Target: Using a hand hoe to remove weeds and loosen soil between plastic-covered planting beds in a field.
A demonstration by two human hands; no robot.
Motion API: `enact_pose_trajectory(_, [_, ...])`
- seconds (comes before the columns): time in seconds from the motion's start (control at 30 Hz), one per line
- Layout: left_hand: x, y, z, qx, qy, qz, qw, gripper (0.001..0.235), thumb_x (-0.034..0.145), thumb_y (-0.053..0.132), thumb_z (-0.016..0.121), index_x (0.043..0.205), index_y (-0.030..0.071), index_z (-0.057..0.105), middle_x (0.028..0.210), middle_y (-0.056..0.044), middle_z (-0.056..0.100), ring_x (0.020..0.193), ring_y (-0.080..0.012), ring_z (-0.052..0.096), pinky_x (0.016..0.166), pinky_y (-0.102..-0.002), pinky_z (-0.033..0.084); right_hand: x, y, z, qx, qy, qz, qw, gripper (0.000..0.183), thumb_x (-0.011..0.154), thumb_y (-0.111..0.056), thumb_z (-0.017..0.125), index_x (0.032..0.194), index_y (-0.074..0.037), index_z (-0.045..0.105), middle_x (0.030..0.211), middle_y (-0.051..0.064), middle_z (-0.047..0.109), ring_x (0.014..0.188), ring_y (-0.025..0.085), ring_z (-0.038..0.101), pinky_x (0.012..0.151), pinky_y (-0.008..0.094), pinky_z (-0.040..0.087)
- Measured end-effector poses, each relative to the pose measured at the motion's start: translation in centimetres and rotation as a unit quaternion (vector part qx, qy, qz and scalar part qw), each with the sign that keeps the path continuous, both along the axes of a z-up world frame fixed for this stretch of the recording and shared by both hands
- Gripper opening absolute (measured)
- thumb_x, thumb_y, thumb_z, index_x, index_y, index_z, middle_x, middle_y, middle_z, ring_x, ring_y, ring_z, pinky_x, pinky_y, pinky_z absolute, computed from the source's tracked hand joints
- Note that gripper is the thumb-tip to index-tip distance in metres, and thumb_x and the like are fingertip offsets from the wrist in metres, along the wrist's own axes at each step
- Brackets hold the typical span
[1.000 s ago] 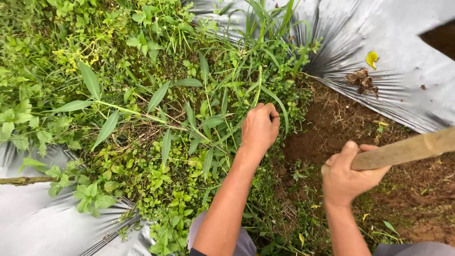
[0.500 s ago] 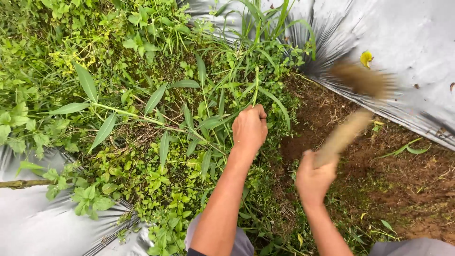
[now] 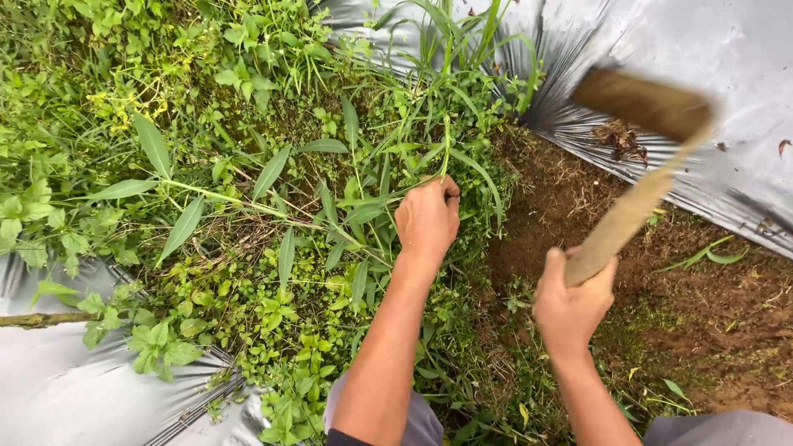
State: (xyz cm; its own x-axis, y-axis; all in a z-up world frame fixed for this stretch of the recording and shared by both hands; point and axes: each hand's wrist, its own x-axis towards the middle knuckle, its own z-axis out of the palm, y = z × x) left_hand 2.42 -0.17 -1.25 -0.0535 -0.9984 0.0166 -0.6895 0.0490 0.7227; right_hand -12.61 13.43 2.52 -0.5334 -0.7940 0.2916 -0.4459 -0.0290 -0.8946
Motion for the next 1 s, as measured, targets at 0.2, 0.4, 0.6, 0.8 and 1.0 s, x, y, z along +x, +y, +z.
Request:
enact_pose_trajectory(0.2, [0.4, 0.3, 0.8, 0.015, -0.001, 0.016, 1.0, 0.006, 0.089, 0.015, 0.068, 0.092, 0.018, 0.073, 0.09, -0.011, 0.073, 0.092, -0.0414, 0.073, 0.084, -0.053, 0.057, 0.7, -1.1, -3.4, 0.263, 0.023, 0.047, 0.963, 0.017, 0.095, -0.004, 0.059, 0.109, 0.004, 0.053, 0.073, 0.021, 0.064, 0.048, 0.023, 0.059, 0.04, 0.032, 0.048])
enact_pose_trajectory(0.4, [0.2, -0.5, -1.2, 0.026, -0.013, 0.025, 0.999, 0.009, 0.089, 0.015, 0.067, 0.093, 0.019, 0.074, 0.09, -0.012, 0.076, 0.094, -0.0408, 0.074, 0.086, -0.052, 0.058, 1.4, -1.5, -0.9, 0.009, -0.009, 0.018, 1.0, 0.007, 0.098, 0.001, 0.054, 0.101, -0.001, 0.049, 0.059, 0.008, 0.055, 0.042, 0.012, 0.053, 0.039, 0.022, 0.043])
enact_pose_trajectory(0.6, [0.6, 0.5, 0.6, 0.017, -0.008, 0.018, 1.0, 0.013, 0.087, 0.009, 0.07, 0.091, 0.02, 0.075, 0.087, -0.006, 0.076, 0.087, -0.0318, 0.076, 0.082, -0.046, 0.06, 1.2, -0.6, -2.4, 0.334, 0.015, 0.09, 0.938, 0.049, 0.095, -0.02, 0.058, 0.133, 0.007, 0.045, 0.094, 0.039, 0.063, 0.078, 0.044, 0.07, 0.061, 0.054, 0.055])
enact_pose_trajectory(0.8, [0.4, 1.4, 3.3, -0.006, 0.026, 0.002, 1.0, 0.015, 0.089, 0.006, 0.067, 0.101, 0.011, 0.074, 0.098, -0.016, 0.077, 0.094, -0.0392, 0.076, 0.082, -0.053, 0.059, 1.4, -0.7, -4.3, 0.322, 0.012, 0.073, 0.944, 0.036, 0.093, -0.02, 0.062, 0.12, 0.002, 0.054, 0.094, 0.034, 0.067, 0.082, 0.045, 0.07, 0.063, 0.055, 0.055])
enact_pose_trajectory(1.0, [0.1, 1.1, 2.1, 0.0, 0.02, -0.039, 0.999, 0.026, 0.086, 0.001, 0.069, 0.111, 0.008, 0.071, 0.099, -0.016, 0.075, 0.096, -0.0386, 0.075, 0.082, -0.052, 0.06, 3.8, 1.9, -5.4, 0.283, -0.053, 0.037, 0.957, 0.025, 0.095, -0.007, 0.059, 0.118, 0.003, 0.054, 0.074, 0.021, 0.065, 0.05, 0.023, 0.059, 0.045, 0.033, 0.051])
